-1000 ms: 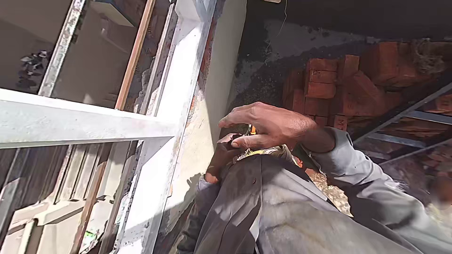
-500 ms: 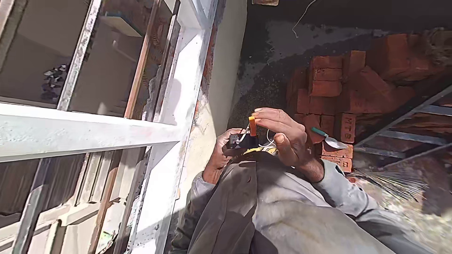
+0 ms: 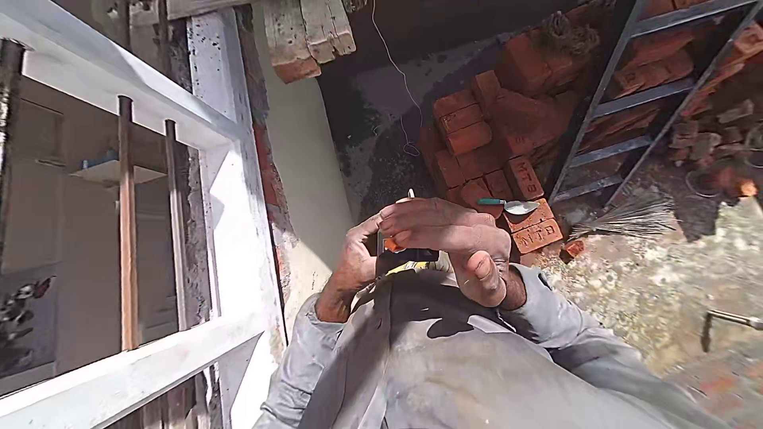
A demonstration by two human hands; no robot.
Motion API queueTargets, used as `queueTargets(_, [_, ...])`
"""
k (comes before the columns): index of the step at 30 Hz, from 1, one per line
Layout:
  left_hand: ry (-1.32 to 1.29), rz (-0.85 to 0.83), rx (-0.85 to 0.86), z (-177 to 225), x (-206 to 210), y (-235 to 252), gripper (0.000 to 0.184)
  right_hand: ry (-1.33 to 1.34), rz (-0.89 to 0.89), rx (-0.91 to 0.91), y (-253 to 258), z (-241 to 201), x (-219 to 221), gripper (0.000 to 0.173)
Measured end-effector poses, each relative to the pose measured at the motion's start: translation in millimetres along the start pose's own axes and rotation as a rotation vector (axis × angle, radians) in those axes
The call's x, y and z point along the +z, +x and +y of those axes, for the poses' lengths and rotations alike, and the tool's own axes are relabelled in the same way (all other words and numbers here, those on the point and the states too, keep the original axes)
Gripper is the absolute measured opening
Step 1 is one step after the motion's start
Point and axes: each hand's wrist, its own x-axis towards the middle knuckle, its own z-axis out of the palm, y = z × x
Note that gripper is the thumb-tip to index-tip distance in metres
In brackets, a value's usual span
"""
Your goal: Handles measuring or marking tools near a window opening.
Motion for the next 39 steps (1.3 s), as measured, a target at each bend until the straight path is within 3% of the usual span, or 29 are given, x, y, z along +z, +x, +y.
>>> queueTargets(6, [-0.02, -0.092, 0.024, -2, 4, 22, 0.036, 0.025, 0.067, -0.018, 1, 3, -7, 0.065])
queueTargets(19, [-0.034, 0.045, -0.046, -9, -14, -1, 0.047, 0.138, -0.05, 0.094, 4, 23, 7, 0.072])
queueTargets(23, [0.031, 0.067, -0.067, -12, -23, -16, 0.03, 0.171, -0.116, 0.116, -3, 28, 16, 0.065])
queueTargets(27, [-0.047, -0.005, -0.082, -11, -35, -29, 0.02, 0.197, -0.179, 0.131, -11, 30, 25, 0.068])
queueTargets(32, [-0.022, -0.129, 0.002, -19, -56, -36, 0.034, 0.189, -0.221, 0.154, -23, 28, 35, 0.071])
queueTargets(39, [-0.028, -0.271, -0.012, -20, -74, -24, 0.035, 0.212, -0.35, 0.148, -33, 39, 42, 0.075])
